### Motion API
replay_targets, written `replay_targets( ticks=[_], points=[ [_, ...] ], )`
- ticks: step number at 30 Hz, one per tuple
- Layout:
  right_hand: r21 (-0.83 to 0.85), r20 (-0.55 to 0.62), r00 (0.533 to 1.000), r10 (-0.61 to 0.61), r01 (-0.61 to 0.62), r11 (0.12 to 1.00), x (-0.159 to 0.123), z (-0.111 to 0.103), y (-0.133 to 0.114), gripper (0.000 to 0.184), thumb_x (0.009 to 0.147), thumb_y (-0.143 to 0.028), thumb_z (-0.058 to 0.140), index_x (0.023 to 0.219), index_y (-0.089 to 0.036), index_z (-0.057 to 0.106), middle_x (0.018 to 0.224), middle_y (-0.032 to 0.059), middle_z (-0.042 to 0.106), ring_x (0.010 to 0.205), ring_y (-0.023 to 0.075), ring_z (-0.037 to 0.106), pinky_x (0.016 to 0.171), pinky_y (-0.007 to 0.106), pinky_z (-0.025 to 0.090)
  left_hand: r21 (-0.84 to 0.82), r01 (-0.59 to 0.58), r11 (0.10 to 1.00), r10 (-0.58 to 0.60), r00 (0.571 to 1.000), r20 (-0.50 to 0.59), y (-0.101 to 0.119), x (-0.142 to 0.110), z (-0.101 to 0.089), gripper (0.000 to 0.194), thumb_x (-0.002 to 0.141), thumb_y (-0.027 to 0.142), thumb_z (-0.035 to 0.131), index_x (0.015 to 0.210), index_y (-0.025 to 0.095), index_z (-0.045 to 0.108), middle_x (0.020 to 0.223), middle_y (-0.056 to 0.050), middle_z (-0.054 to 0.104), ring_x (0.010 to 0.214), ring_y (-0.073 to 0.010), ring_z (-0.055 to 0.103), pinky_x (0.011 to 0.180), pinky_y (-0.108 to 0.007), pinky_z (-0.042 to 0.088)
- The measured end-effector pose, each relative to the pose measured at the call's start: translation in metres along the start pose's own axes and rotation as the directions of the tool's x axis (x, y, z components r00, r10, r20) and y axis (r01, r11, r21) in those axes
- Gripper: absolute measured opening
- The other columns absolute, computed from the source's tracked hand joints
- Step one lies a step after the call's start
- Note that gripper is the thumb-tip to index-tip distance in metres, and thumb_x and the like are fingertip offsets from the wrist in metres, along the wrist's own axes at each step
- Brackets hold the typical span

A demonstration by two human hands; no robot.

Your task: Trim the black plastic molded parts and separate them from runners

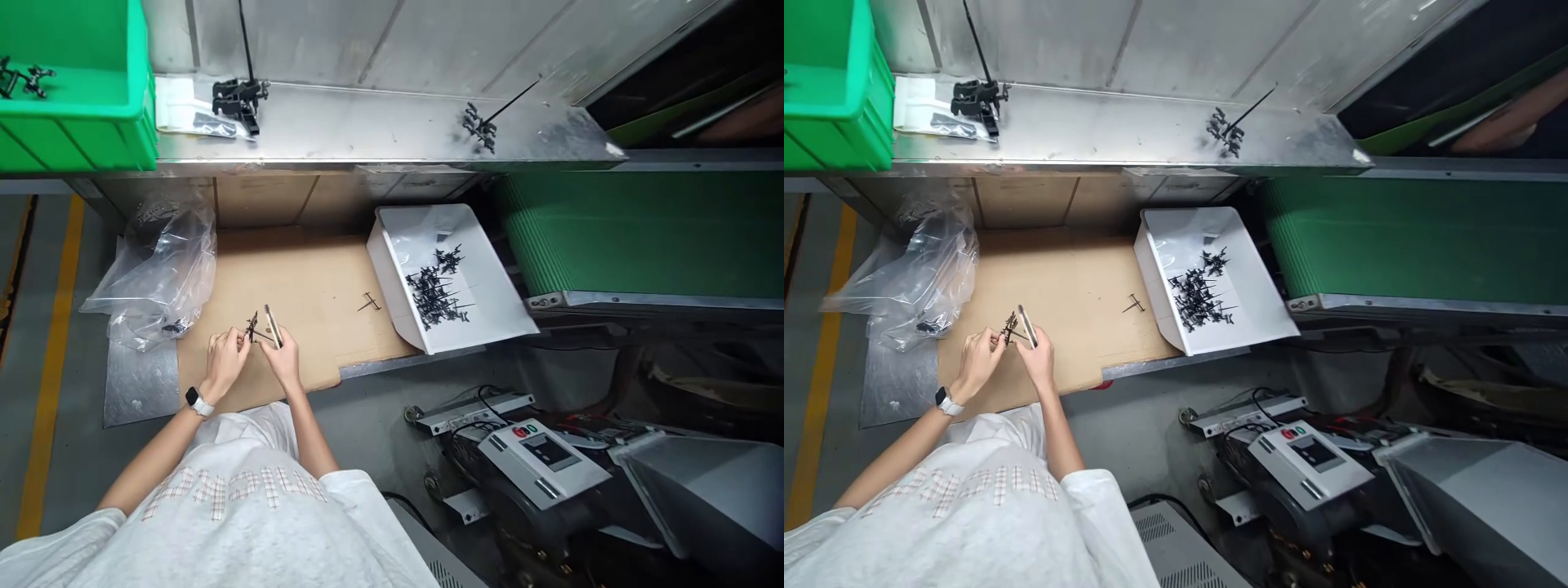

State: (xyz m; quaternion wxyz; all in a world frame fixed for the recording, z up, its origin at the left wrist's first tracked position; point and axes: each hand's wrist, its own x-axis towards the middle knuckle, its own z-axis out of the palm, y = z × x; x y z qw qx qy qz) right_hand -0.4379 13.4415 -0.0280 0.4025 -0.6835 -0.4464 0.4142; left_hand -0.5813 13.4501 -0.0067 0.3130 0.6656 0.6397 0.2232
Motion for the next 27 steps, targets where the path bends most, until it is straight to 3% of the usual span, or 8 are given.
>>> replay_targets(
  ticks=[3, 7, 12, 15, 20, 23, 27],
  points=[
    [0.025, 0.110, 0.991, -0.070, 0.068, 0.997, 0.003, -0.003, -0.004, 0.025, 0.074, -0.032, 0.069, 0.095, -0.020, 0.070, 0.103, 0.0061, 0.072, 0.100, 0.0215, 0.065, 0.095, 0.033, 0.048, 0.092, -0.004, 0.996, 0.006, 1.000, -0.020, 0.008, -0.003, 0.005, 0.019, 0.090, 0.035, 0.044, 0.081, 0.020, 0.052, 0.089, -0.015, 0.072, 0.091, -0.0321, 0.067, 0.094, -0.047, 0.042],
    [0.059, 0.217, 0.974, -0.060, 0.048, 0.997, 0.005, -0.018, 0.006, 0.020, 0.078, -0.034, 0.065, 0.093, -0.022, 0.072, 0.092, 0.0016, 0.074, 0.085, 0.0185, 0.066, 0.085, 0.031, 0.051, 0.176, 0.024, 0.984, -0.014, 0.998, -0.055, 0.026, -0.004, 0.022, 0.020, 0.089, 0.036, 0.044, 0.083, 0.020, 0.053, 0.086, -0.016, 0.072, 0.091, -0.0327, 0.068, 0.093, -0.047, 0.043],
    [0.085, 0.327, 0.944, -0.050, 0.023, 0.996, 0.000, -0.056, 0.025, 0.021, 0.069, -0.020, 0.069, 0.089, -0.022, 0.071, 0.083, -0.0023, 0.072, 0.077, 0.0170, 0.065, 0.073, 0.026, 0.049, 0.215, 0.128, 0.968, -0.095, 0.983, -0.157, 0.063, -0.012, 0.059, 0.022, 0.086, 0.039, 0.045, 0.085, 0.019, 0.055, 0.086, -0.018, 0.072, 0.087, -0.0339, 0.069, 0.084, -0.043, 0.047],
    [0.118, 0.322, 0.946, -0.025, -0.014, 0.993, 0.001, -0.082, 0.038, 0.006, 0.076, -0.024, 0.066, 0.079, -0.020, 0.068, 0.073, -0.0024, 0.068, 0.068, 0.0145, 0.061, 0.067, 0.024, 0.047, 0.209, 0.238, 0.948, -0.180, 0.948, -0.260, 0.083, -0.014, 0.074, 0.027, 0.088, 0.042, 0.042, 0.087, 0.019, 0.056, 0.083, -0.017, 0.073, 0.077, -0.0331, 0.070, 0.069, -0.039, 0.048],
    [0.199, 0.292, 0.957, 0.005, -0.066, 0.978, 0.013, -0.122, 0.055, 0.027, 0.094, -0.034, 0.051, 0.076, -0.017, 0.062, 0.071, -0.0007, 0.064, 0.067, 0.0118, 0.059, 0.072, 0.026, 0.046, 0.217, 0.337, 0.916, -0.216, 0.871, -0.442, 0.100, -0.015, 0.065, 0.033, 0.089, 0.043, 0.034, 0.093, 0.017, 0.053, 0.085, -0.019, 0.073, 0.077, -0.0338, 0.069, 0.071, -0.043, 0.050],
    [0.258, 0.299, 0.954, 0.020, -0.101, 0.961, 0.021, -0.132, 0.060, 0.020, 0.091, -0.031, 0.058, 0.078, -0.016, 0.062, 0.073, -0.0015, 0.063, 0.065, 0.0107, 0.057, 0.071, 0.026, 0.047, 0.272, 0.269, 0.924, -0.135, 0.894, -0.427, 0.109, -0.014, 0.054, 0.026, 0.083, 0.044, 0.041, 0.085, 0.020, 0.051, 0.081, -0.018, 0.071, 0.082, -0.0351, 0.068, 0.086, -0.050, 0.049],
    [0.365, 0.249, 0.965, 0.082, -0.173, 0.915, 0.033, -0.125, 0.057, 0.014, 0.078, -0.030, 0.070, 0.080, -0.019, 0.062, 0.062, -0.0066, 0.055, 0.059, 0.0096, 0.051, 0.065, 0.023, 0.044, 0.308, 0.182, 0.934, -0.041, 0.910, -0.413, 0.123, -0.005, 0.054, 0.024, 0.081, 0.044, 0.042, 0.077, 0.022, 0.047, 0.079, -0.019, 0.068, 0.088, -0.0372, 0.067, 0.096, -0.056, 0.043]
  ],
)
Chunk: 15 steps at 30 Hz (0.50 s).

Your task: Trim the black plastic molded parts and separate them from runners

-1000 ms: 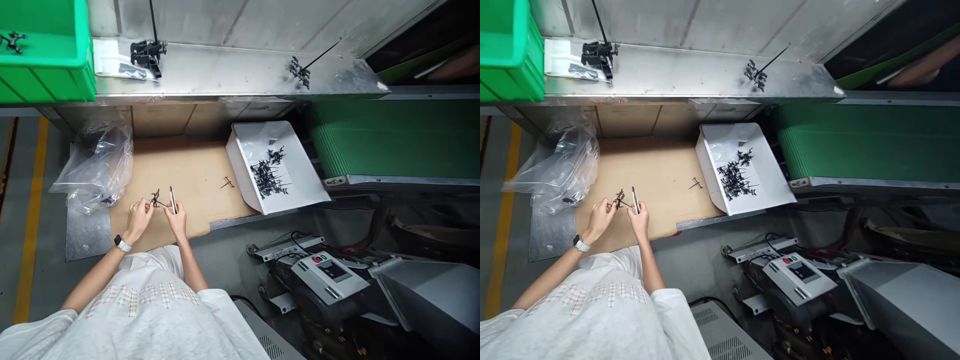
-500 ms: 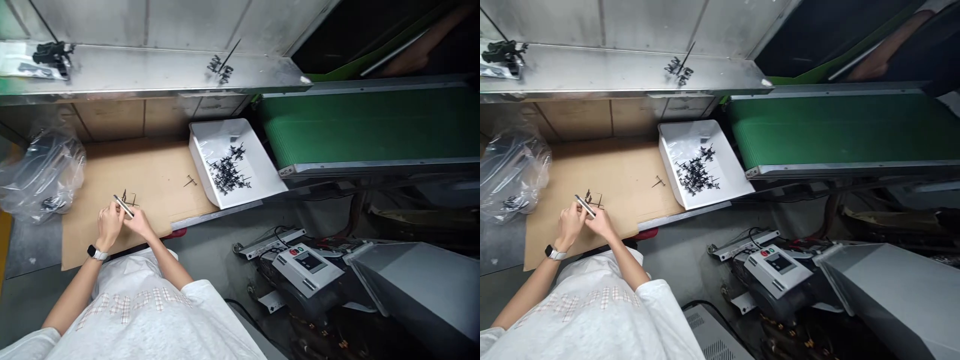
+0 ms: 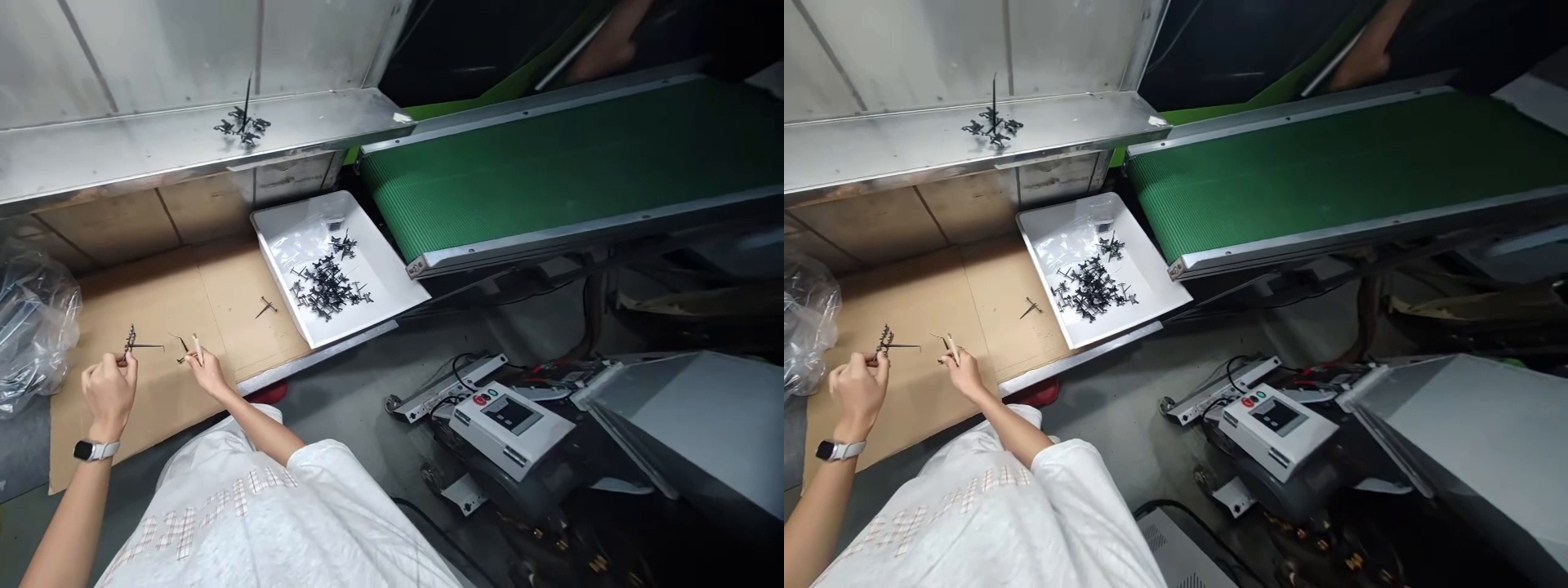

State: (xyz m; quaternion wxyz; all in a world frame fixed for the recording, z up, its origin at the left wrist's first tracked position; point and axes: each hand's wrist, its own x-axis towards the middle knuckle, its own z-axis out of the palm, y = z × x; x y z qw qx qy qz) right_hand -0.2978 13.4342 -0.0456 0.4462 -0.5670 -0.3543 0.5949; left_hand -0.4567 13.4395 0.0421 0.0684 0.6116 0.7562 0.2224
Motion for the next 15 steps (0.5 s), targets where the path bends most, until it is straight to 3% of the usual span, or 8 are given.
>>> replay_targets(
  ticks=[4, 6, 11, 15],
  points=[
    [0.150, -0.027, 0.999, 0.047, -0.043, 0.988, 0.008, 0.006, -0.011, 0.046, 0.060, -0.041, 0.082, 0.093, -0.019, 0.059, 0.058, -0.0097, 0.050, 0.051, 0.0085, 0.046, 0.054, 0.022, 0.041, -0.073, -0.012, 0.997, 0.012, 1.000, -0.001, 0.019, -0.004, 0.011, 0.023, 0.082, 0.045, 0.041, 0.078, 0.022, 0.045, 0.083, -0.021, 0.070, 0.084, -0.0363, 0.066, 0.087, -0.053, 0.047],
    [0.201, -0.002, 0.999, 0.040, -0.039, 0.979, 0.006, 0.003, -0.021, 0.054, 0.062, -0.047, 0.079, 0.101, -0.018, 0.056, 0.062, -0.0085, 0.052, 0.047, 0.0069, 0.043, 0.048, 0.021, 0.037, -0.128, -0.005, 0.992, 0.007, 1.000, 0.009, 0.026, -0.011, 0.013, 0.024, 0.083, 0.046, 0.040, 0.079, 0.023, 0.045, 0.084, -0.019, 0.071, 0.086, -0.0344, 0.067, 0.087, -0.049, 0.048],
    [0.181, 0.126, 0.992, -0.024, 0.001, 0.984, -0.011, -0.018, -0.048, 0.042, 0.074, -0.053, 0.065, 0.094, -0.018, 0.057, 0.064, -0.0035, 0.060, 0.040, 0.0034, 0.029, 0.042, 0.021, 0.028, -0.317, -0.015, 0.948, 0.047, 0.994, 0.096, 0.032, -0.028, -0.004, 0.025, 0.086, 0.047, 0.045, 0.078, 0.023, 0.049, 0.076, -0.010, 0.071, 0.085, -0.0277, 0.067, 0.088, -0.042, 0.048],
    [0.063, 0.176, 0.981, -0.081, 0.071, 0.995, -0.034, -0.024, -0.067, 0.036, 0.074, -0.051, 0.066, 0.085, -0.017, 0.061, 0.072, 0.0019, 0.067, 0.049, 0.0070, 0.045, 0.050, 0.022, 0.038, -0.477, 0.030, 0.878, 0.066, 0.981, 0.184, 0.033, -0.041, -0.026, 0.028, 0.090, 0.047, 0.046, 0.078, 0.022, 0.051, 0.072, -0.005, 0.069, 0.080, -0.0208, 0.067, 0.082, -0.033, 0.050]
  ],
)
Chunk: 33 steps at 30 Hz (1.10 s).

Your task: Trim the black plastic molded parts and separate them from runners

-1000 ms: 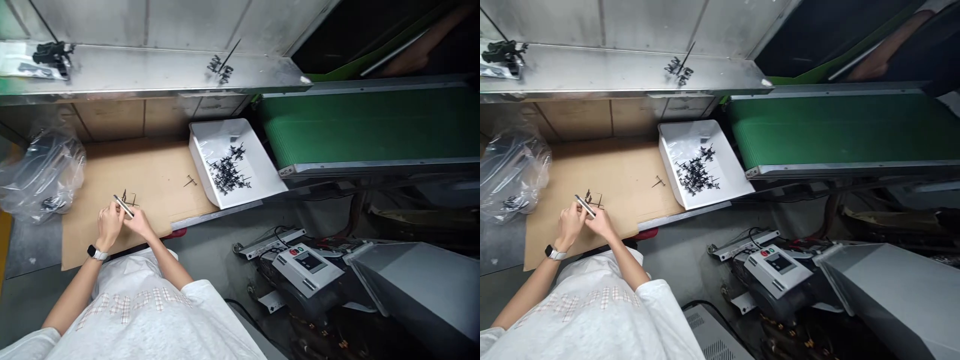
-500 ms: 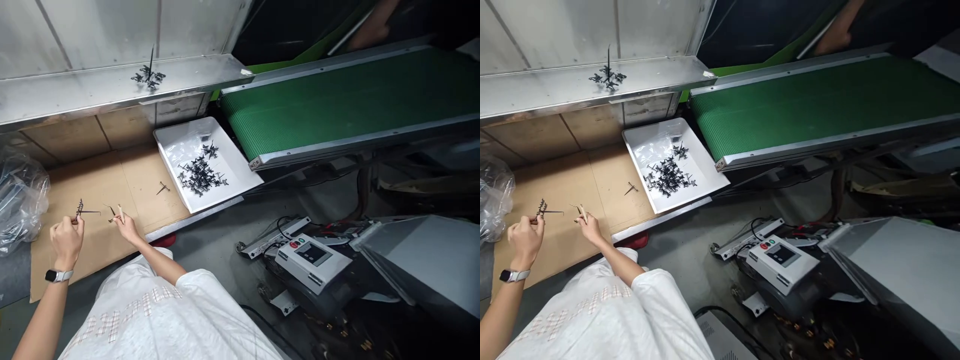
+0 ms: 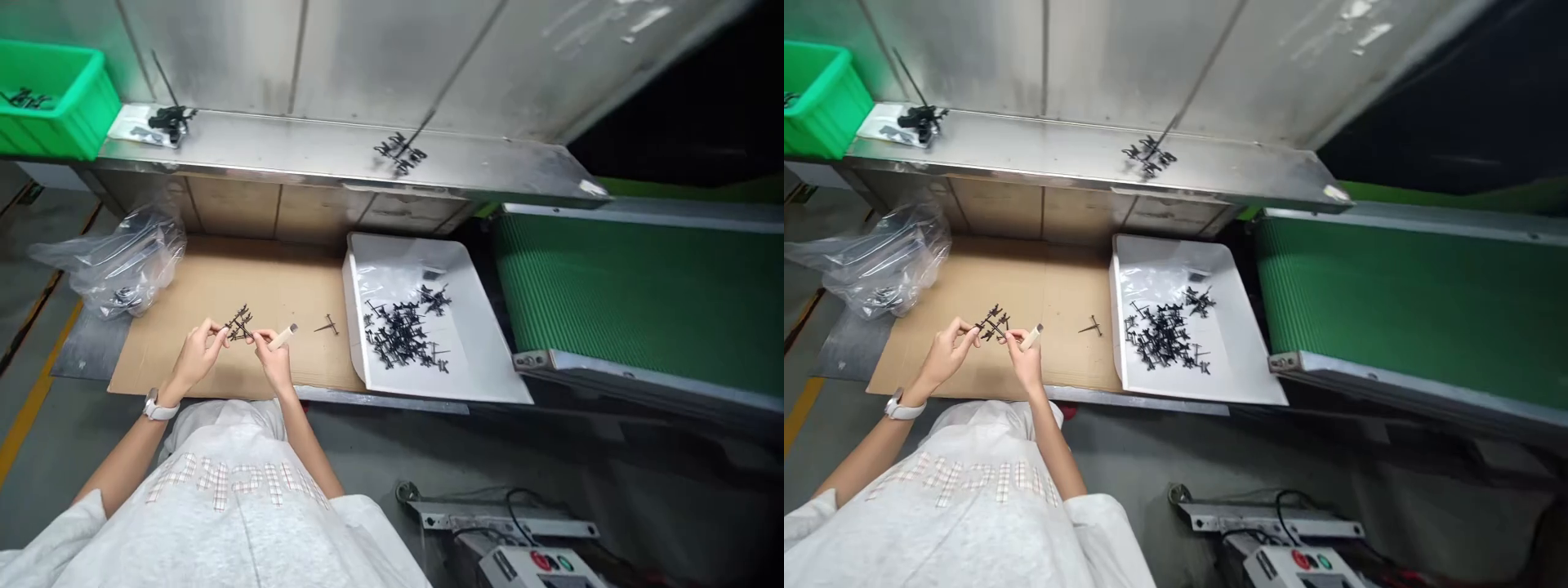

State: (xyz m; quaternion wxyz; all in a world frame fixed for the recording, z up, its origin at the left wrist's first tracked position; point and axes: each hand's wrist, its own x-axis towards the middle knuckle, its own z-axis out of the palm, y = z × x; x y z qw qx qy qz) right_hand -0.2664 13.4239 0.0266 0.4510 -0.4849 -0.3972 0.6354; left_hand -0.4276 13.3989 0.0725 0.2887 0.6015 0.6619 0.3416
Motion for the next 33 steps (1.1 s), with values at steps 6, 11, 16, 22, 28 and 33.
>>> replay_targets(
  ticks=[6, 11, 16, 22, 28, 33],
  points=[
    [-0.182, 0.077, 0.997, 0.027, -0.013, 0.983, -0.014, 0.012, -0.020, 0.028, 0.071, -0.040, 0.068, 0.089, -0.017, 0.067, 0.077, 0.0047, 0.071, 0.075, 0.0171, 0.065, 0.075, 0.030, 0.050, -0.164, 0.074, 0.984, -0.062, 0.995, 0.075, -0.005, -0.009, -0.013, 0.031, 0.093, 0.048, 0.044, 0.077, 0.021, 0.049, 0.067, -0.001, 0.064, 0.070, -0.0160, 0.063, 0.072, -0.027, 0.047],
    [-0.285, 0.097, 0.985, 0.145, -0.112, 0.952, -0.010, 0.013, -0.022, 0.018, 0.070, -0.029, 0.061, 0.080, -0.016, 0.068, 0.067, 0.0021, 0.067, 0.067, 0.0156, 0.063, 0.066, 0.027, 0.050, -0.163, 0.094, 0.982, -0.058, 0.975, 0.216, -0.023, -0.006, -0.023, 0.032, 0.092, 0.047, 0.046, 0.078, 0.020, 0.054, 0.066, 0.000, 0.064, 0.063, -0.0145, 0.058, 0.065, -0.025, 0.042],
    [-0.368, 0.048, 0.978, 0.201, -0.170, 0.914, -0.007, 0.016, -0.021, 0.017, 0.073, -0.025, 0.058, 0.082, -0.015, 0.068, 0.064, 0.0008, 0.064, 0.063, 0.0134, 0.060, 0.063, 0.025, 0.048, -0.101, 0.118, 0.988, -0.096, 0.976, 0.197, -0.027, -0.006, -0.019, 0.033, 0.092, 0.049, 0.043, 0.081, 0.020, 0.055, 0.069, 0.000, 0.064, 0.064, -0.0159, 0.058, 0.066, -0.027, 0.041],
    [-0.424, -0.034, 0.974, 0.225, -0.218, 0.879, -0.005, 0.026, -0.013, 0.015, 0.078, -0.019, 0.056, 0.085, -0.015, 0.069, 0.069, 0.0002, 0.063, 0.063, 0.0112, 0.057, 0.064, 0.023, 0.046, 0.020, 0.105, 0.994, -0.105, 0.993, 0.045, -0.032, -0.003, 0.003, 0.038, 0.089, 0.053, 0.041, 0.093, 0.019, 0.059, 0.101, -0.012, 0.067, 0.096, -0.0264, 0.061, 0.089, -0.037, 0.043],
    [-0.455, -0.035, 0.966, 0.256, -0.243, 0.857, -0.006, 0.019, -0.011, 0.023, 0.076, -0.015, 0.063, 0.096, -0.016, 0.075, 0.069, -0.0013, 0.064, 0.066, 0.0114, 0.057, 0.067, 0.021, 0.044, 0.061, 0.096, 0.994, -0.104, 0.983, 0.149, -0.033, 0.006, 0.008, 0.034, 0.087, 0.049, 0.039, 0.082, 0.022, 0.059, 0.085, -0.009, 0.074, 0.073, -0.0235, 0.066, 0.065, -0.029, 0.044],
    [-0.436, -0.031, 0.950, 0.310, -0.291, 0.851, -0.008, 0.002, -0.018, 0.022, 0.077, -0.015, 0.065, 0.096, -0.017, 0.077, 0.079, -0.0001, 0.069, 0.071, 0.0108, 0.057, 0.068, 0.020, 0.043, 0.097, 0.064, 0.993, -0.089, 0.956, 0.279, -0.033, 0.014, 0.013, 0.035, 0.085, 0.048, 0.041, 0.077, 0.023, 0.063, 0.078, -0.004, 0.075, 0.054, -0.0173, 0.058, 0.058, -0.026, 0.043]
  ],
)
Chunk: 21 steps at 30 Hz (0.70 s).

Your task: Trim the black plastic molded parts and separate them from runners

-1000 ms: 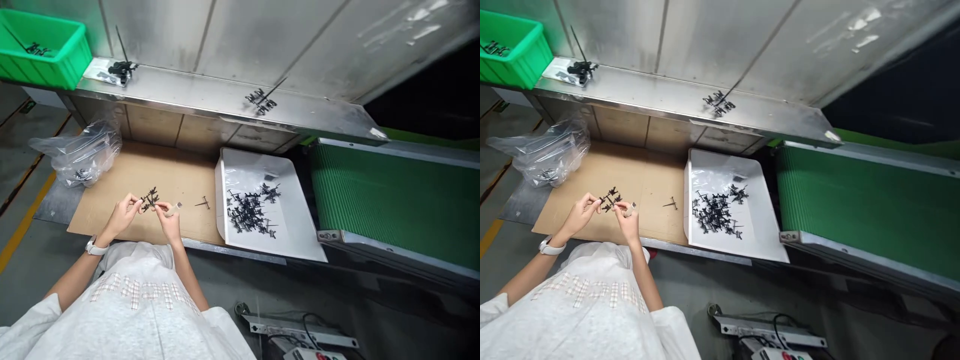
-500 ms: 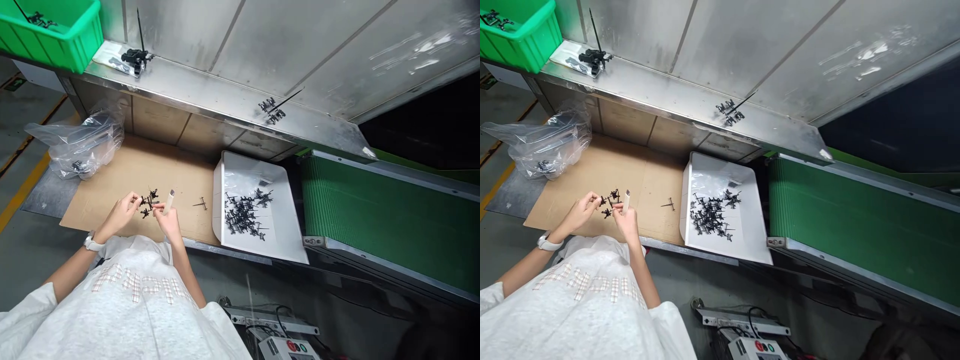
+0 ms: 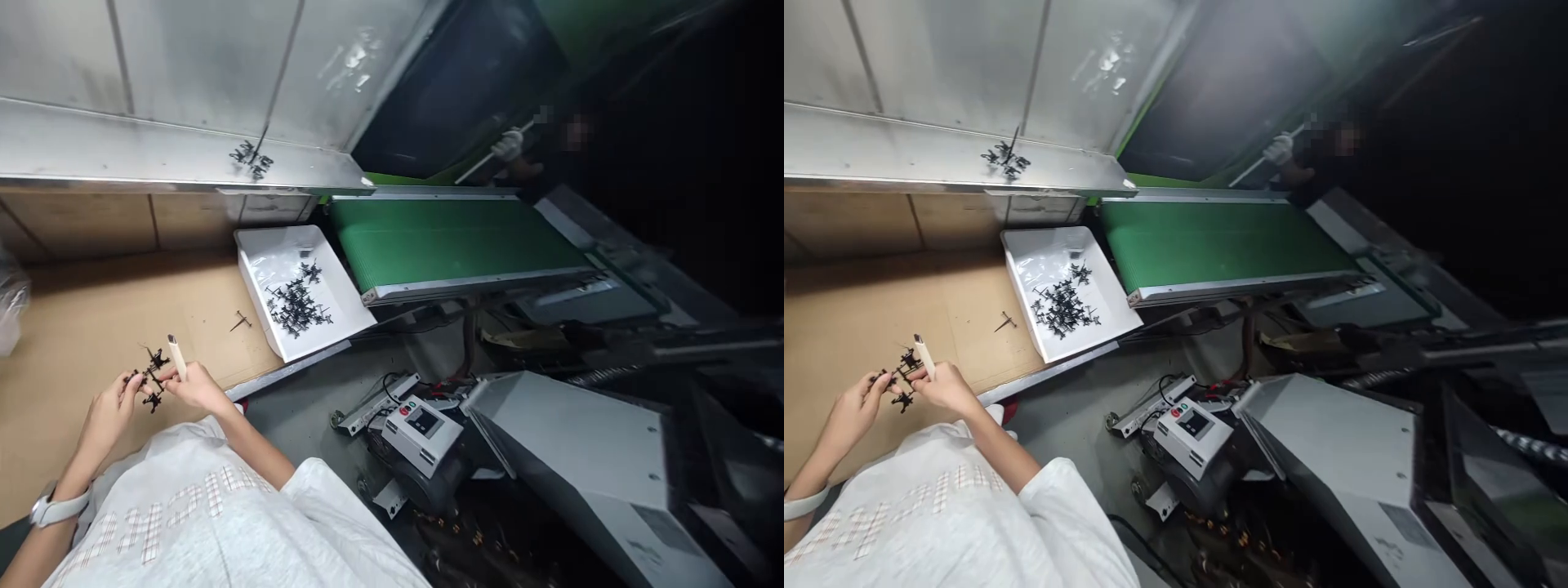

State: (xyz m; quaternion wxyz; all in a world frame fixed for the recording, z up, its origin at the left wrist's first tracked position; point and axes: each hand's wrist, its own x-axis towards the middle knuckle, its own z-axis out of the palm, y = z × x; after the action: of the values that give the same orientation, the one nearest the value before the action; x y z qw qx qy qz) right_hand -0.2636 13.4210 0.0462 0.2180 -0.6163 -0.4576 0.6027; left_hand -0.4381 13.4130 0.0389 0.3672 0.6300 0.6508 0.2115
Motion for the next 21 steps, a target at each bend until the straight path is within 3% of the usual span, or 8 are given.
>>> replay_targets(
  ticks=[3, 6, 9, 12, 14, 16, 18, 21],
  points=[
    [0.047, 0.028, 0.999, 0.025, -0.027, 0.999, -0.003, -0.012, -0.001, 0.021, 0.077, -0.012, 0.064, 0.093, -0.017, 0.078, 0.074, -0.0018, 0.066, 0.066, 0.0081, 0.052, 0.063, 0.018, 0.040, -0.052, 0.027, 0.998, -0.021, 0.993, 0.113, -0.003, 0.008, 0.001, 0.048, 0.081, 0.064, 0.039, 0.078, 0.022, 0.063, 0.080, -0.005, 0.073, 0.066, -0.0195, 0.062, 0.061, -0.026, 0.047],
    [0.124, 0.053, 0.998, 0.045, -0.052, 0.991, -0.006, -0.023, -0.004, 0.023, 0.078, -0.010, 0.060, 0.092, -0.016, 0.078, 0.068, -0.0031, 0.061, 0.058, 0.0060, 0.046, 0.057, 0.017, 0.038, -0.126, 0.024, 0.992, 0.010, 0.966, 0.257, -0.006, 0.014, -0.003, 0.066, 0.071, 0.084, 0.041, 0.073, 0.022, 0.063, 0.088, -0.008, 0.072, 0.087, -0.0246, 0.063, 0.077, -0.029, 0.051],
    [0.205, 0.082, 0.996, 0.039, -0.055, 0.977, -0.004, -0.032, -0.008, 0.020, 0.077, -0.008, 0.057, 0.083, -0.013, 0.076, 0.065, -0.0035, 0.059, 0.054, 0.0047, 0.042, 0.054, 0.017, 0.038, -0.212, 0.057, 0.976, 0.049, 0.886, 0.461, -0.011, 0.019, -0.008, 0.072, 0.068, 0.090, 0.043, 0.064, 0.021, 0.061, 0.088, -0.008, 0.068, 0.097, -0.0263, 0.061, 0.093, -0.036, 0.050],
    [0.236, 0.027, 0.999, 0.041, -0.046, 0.971, 0.001, -0.045, -0.009, 0.014, 0.074, -0.009, 0.059, 0.071, -0.012, 0.071, 0.060, -0.0036, 0.057, 0.052, 0.0051, 0.044, 0.052, 0.017, 0.038, -0.407, 0.179, 0.896, 0.092, 0.821, 0.564, -0.009, 0.020, -0.011, 0.067, 0.071, 0.085, 0.049, 0.055, 0.020, 0.054, 0.072, -0.008, 0.060, 0.090, -0.0255, 0.061, 0.088, -0.039, 0.054],
    [0.229, -0.062, 0.997, 0.047, -0.032, 0.973, 0.001, -0.054, -0.007, 0.012, 0.074, -0.010, 0.057, 0.068, -0.012, 0.068, 0.055, -0.0045, 0.052, 0.050, 0.0059, 0.043, 0.049, 0.018, 0.036, -0.563, 0.239, 0.791, 0.105, 0.854, 0.509, 0.001, 0.017, -0.013, 0.063, 0.070, 0.080, 0.059, 0.051, 0.020, 0.051, 0.060, -0.005, 0.052, 0.079, -0.0233, 0.060, 0.083, -0.040, 0.056],
    [0.206, -0.138, 0.990, 0.026, 0.003, 0.979, 0.001, -0.059, -0.003, 0.012, 0.074, -0.013, 0.055, 0.071, -0.013, 0.067, 0.051, -0.0064, 0.047, 0.048, 0.0058, 0.038, 0.048, 0.018, 0.031, -0.658, 0.262, 0.706, 0.033, 0.916, 0.400, 0.014, 0.013, -0.014, 0.057, 0.062, 0.072, 0.073, 0.054, 0.019, 0.053, 0.057, -0.002, 0.051, 0.067, -0.0191, 0.057, 0.076, -0.038, 0.056],
    [0.175, -0.156, 0.988, -0.018, 0.046, 0.983, 0.001, -0.061, -0.002, 0.014, 0.074, -0.016, 0.054, 0.075, -0.013, 0.067, 0.051, -0.0072, 0.045, 0.048, 0.0060, 0.036, 0.049, 0.019, 0.029, -0.702, 0.251, 0.666, -0.072, 0.959, 0.274, 0.024, 0.015, -0.014, 0.056, 0.056, 0.070, 0.078, 0.065, 0.019, 0.058, 0.069, -0.003, 0.060, 0.071, -0.0160, 0.058, 0.079, -0.034, 0.055],
    [0.115, -0.141, 0.985, -0.102, 0.118, 0.986, 0.001, -0.057, -0.007, 0.015, 0.070, -0.021, 0.056, 0.077, -0.014, 0.068, 0.058, -0.0040, 0.054, 0.055, 0.0078, 0.043, 0.054, 0.020, 0.032, -0.738, 0.263, 0.622, -0.181, 0.965, 0.192, 0.028, 0.023, -0.014, 0.061, 0.057, 0.071, 0.075, 0.082, 0.017, 0.065, 0.089, -0.009, 0.070, 0.086, -0.0196, 0.066, 0.086, -0.035, 0.054]
  ],
)
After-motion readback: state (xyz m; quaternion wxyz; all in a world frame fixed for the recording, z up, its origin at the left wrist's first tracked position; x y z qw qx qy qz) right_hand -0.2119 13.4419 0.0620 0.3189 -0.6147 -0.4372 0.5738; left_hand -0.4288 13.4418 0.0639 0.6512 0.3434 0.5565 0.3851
